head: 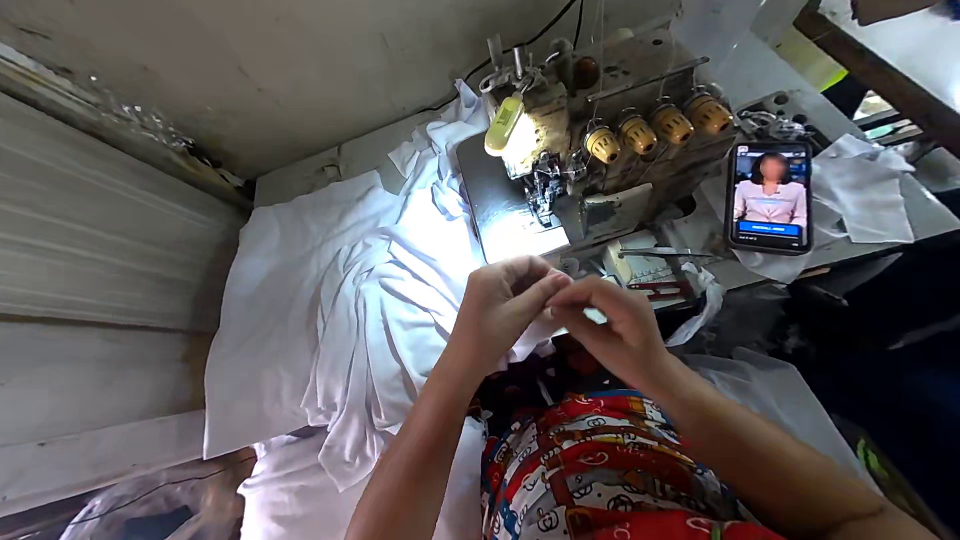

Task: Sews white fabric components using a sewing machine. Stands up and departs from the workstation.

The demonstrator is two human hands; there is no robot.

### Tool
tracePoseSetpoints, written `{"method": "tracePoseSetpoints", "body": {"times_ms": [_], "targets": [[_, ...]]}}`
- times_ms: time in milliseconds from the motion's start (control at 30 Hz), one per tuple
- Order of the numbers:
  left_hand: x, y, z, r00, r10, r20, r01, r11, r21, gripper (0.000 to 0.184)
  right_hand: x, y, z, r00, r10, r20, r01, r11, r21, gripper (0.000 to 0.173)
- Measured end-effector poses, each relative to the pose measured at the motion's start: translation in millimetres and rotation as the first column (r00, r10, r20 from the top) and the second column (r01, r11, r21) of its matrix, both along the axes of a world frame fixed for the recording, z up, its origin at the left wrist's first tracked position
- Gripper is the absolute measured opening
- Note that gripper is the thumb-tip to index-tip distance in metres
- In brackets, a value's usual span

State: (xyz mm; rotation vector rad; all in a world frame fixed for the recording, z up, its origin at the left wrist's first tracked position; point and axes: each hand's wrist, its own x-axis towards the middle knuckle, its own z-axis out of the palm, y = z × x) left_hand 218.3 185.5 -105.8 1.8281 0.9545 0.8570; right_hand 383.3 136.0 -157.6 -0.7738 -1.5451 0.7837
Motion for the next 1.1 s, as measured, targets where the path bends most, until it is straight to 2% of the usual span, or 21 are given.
{"method": "tracePoseSetpoints", "body": {"times_ms": [100,167,233,333,433,600,767,867,967,1100], "targets": [[-8.7,-10.9,-9.1,1.0,0.021,0.016,-0.019,0.995,-0.102,0.016,1.1,9.3,-15.4,0.99,-0.104,-0.09,0.09,0.985,-0.147,0.011],[-13.7,-15.7,-16.3,0.998,-0.045,0.045,0.049,0.994,-0.103,0.019,-2.3,11.1,-21.0,0.982,-0.104,-0.155,0.065,0.969,-0.238,0.008],[-14.9,-19.5,-18.9,0.998,-0.046,0.041,0.05,0.994,-0.1,0.028,-4.2,12.4,-24.1,0.979,-0.082,-0.188,0.016,0.944,-0.329,0.013],[-16.7,-21.3,-18.9,0.998,0.052,0.032,-0.05,0.997,-0.06,0.011,-0.9,10.1,-22.5,0.981,0.039,-0.191,-0.119,0.898,-0.425,0.029],[-21.1,-19.2,-17.8,0.991,0.133,0.012,-0.133,0.991,-0.022,0.01,-1.9,7.8,-24.0,0.969,0.064,-0.237,-0.163,0.888,-0.43,0.017],[-23.3,-19.3,-20.1,0.979,0.196,0.062,-0.194,0.98,-0.036,0.006,-5.1,6.0,-20.9,0.965,0.002,-0.262,-0.112,0.908,-0.404,0.005],[-25.6,-18.0,-17.5,0.969,0.207,0.135,-0.187,0.971,-0.151,0.005,-3.8,5.7,-15.6,0.971,-0.002,-0.24,-0.104,0.898,-0.428,0.006],[-25.4,-17.4,-18.1,0.967,0.209,0.143,-0.186,0.969,-0.159,0.007,-3.4,6.3,-14.4,0.965,0.006,-0.262,-0.125,0.89,-0.438,0.01],[-24.7,-17.2,-18.5,0.968,0.206,0.145,-0.183,0.97,-0.161,0.007,-2.1,5.7,-12.0,0.95,0.005,-0.313,-0.152,0.881,-0.448,0.007],[-24.7,-15.7,-20.9,0.965,0.215,0.149,-0.187,0.966,-0.178,0.006,1.2,7.1,-10.7,0.949,-0.037,-0.314,-0.123,0.871,-0.476,0.008]]}}
